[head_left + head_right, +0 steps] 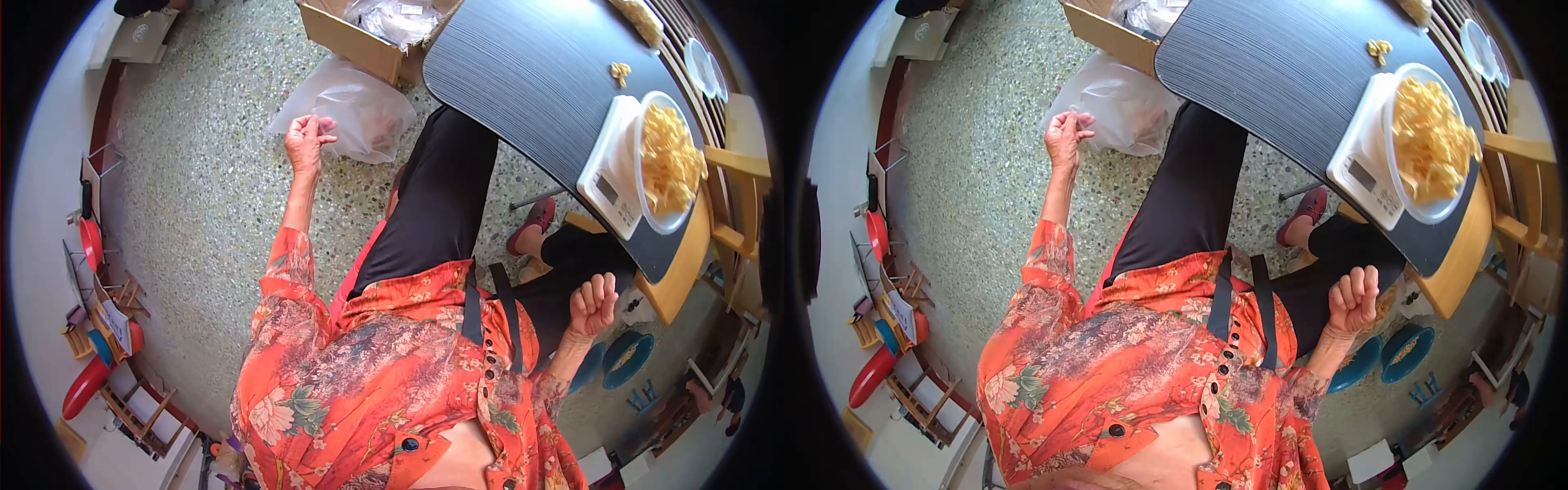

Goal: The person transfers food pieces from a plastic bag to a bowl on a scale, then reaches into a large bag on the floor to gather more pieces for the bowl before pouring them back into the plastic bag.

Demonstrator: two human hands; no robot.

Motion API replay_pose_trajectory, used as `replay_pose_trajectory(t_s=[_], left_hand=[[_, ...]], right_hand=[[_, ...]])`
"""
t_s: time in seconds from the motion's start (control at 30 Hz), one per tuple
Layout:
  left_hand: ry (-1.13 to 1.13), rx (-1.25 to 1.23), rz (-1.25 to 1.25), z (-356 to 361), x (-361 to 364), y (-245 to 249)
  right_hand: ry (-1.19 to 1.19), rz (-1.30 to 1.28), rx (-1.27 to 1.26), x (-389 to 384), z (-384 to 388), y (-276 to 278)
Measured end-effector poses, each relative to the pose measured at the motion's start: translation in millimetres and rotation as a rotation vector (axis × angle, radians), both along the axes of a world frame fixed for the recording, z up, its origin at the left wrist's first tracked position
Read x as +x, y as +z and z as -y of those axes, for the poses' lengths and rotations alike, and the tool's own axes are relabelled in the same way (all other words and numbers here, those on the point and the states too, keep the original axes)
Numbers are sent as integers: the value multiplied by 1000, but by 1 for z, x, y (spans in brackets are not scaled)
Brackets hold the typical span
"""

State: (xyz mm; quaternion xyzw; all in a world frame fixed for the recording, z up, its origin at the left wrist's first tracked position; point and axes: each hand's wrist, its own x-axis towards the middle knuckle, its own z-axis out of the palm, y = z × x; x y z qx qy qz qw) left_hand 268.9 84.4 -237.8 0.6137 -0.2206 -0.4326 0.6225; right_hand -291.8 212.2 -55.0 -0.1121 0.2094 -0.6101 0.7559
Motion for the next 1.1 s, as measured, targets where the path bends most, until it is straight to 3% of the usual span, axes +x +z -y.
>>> replay_pose_trajectory(t_s=[0.2, 0.33, 0.43, 0.47, 0.53, 0.6, 0.63, 0.67, 0.73, 0.77, 0.87, 0.9, 0.97, 1.07, 1.1], left_hand=[[-133, -103, -369, -23, -8, 84], [-359, -95, -336, -42, -65, 168], [-450, -157, -151, -55, -125, 207], [-532, -223, -151, -60, -147, 190], [-607, -179, -280, -65, -175, 206], [-681, -186, -306, -71, -201, 209], [-689, -169, -309, -74, -214, 210], [-680, -263, -340, -75, -227, 202], [-815, -221, -332, -75, -240, 197], [-831, -174, -201, -74, -241, 195], [-917, -122, -153, -74, -250, 194], [-948, -94, -109, -73, -252, 195], [-972, -78, -96, -73, -257, 183], [-987, -39, -28, -71, -265, 180], [-927, -111, 120, -72, -269, 181]], right_hand=[[-2, -51, -68, 9, 6, -2], [198, -241, -70, 58, 26, 12], [298, -695, -187, 119, 34, 31], [303, -882, -217, 131, 35, 20], [172, -1235, -556, 161, 36, 40], [-127, -1512, -768, 176, 33, 42], [-166, -1558, -709, 180, 28, 39], [-184, -1566, -700, 176, 24, 35], [115, -1130, -243, 158, 19, 13], [106, -1017, -206, 151, 18, 9], [165, -807, -172, 126, 10, -1], [159, -806, -166, 122, 7, -5], [10, -1070, -113, 117, 2, -22], [-155, -1066, 13, 109, 0, -30], [-208, -1113, 13, 107, 2, -32]])
